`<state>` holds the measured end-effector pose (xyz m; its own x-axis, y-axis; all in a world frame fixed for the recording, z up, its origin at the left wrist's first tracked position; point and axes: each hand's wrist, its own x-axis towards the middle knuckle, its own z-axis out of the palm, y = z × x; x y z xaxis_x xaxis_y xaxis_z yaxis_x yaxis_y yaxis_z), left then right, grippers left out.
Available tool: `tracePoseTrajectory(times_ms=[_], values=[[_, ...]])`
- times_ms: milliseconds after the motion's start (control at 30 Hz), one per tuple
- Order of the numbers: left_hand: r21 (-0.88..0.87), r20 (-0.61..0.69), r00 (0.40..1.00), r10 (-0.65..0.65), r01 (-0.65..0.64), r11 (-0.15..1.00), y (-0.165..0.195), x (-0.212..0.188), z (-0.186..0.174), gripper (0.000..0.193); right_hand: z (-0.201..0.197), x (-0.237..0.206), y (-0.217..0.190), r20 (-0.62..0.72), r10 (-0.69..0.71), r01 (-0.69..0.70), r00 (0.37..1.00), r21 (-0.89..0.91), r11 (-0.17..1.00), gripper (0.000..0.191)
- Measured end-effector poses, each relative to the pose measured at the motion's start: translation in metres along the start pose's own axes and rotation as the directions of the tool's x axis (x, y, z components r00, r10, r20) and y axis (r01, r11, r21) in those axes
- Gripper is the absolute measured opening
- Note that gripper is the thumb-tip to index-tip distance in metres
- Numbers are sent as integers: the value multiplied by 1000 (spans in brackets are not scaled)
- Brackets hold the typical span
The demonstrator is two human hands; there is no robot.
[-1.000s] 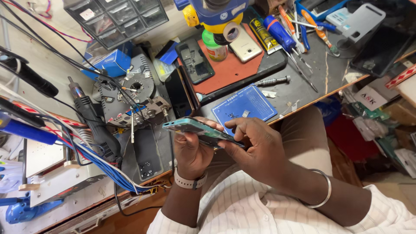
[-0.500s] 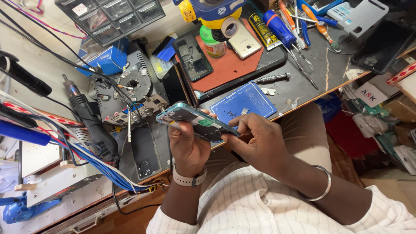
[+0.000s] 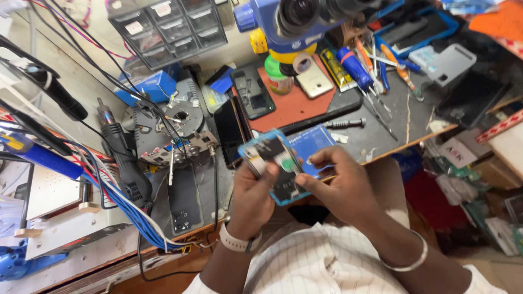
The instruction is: The person uses a screwdriver to remove screws from the back of a smartphone, then detaches the back cover and removes internal components including a black metal plate and a small circuit board. The removed parts are placed on the workbench.
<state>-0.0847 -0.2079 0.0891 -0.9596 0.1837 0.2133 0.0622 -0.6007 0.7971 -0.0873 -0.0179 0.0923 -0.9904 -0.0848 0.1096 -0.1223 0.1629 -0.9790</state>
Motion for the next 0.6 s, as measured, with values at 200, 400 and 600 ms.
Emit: tracePoseTrajectory(times_ms=[200,400,600], values=[[472,124,989,-80,12,882,-1,-17,11,25,-26,3,-14,148,-236,154,960,422,893,32],[757,161,986,34,-146,637,22,-14,20,18,-31,-2,-19,86,-146,123,985,232,965,27],[837,161,987,-8,-133,531,38,-6,31,24,-30,-2,-32,23,-226,222,974,117,968,27]])
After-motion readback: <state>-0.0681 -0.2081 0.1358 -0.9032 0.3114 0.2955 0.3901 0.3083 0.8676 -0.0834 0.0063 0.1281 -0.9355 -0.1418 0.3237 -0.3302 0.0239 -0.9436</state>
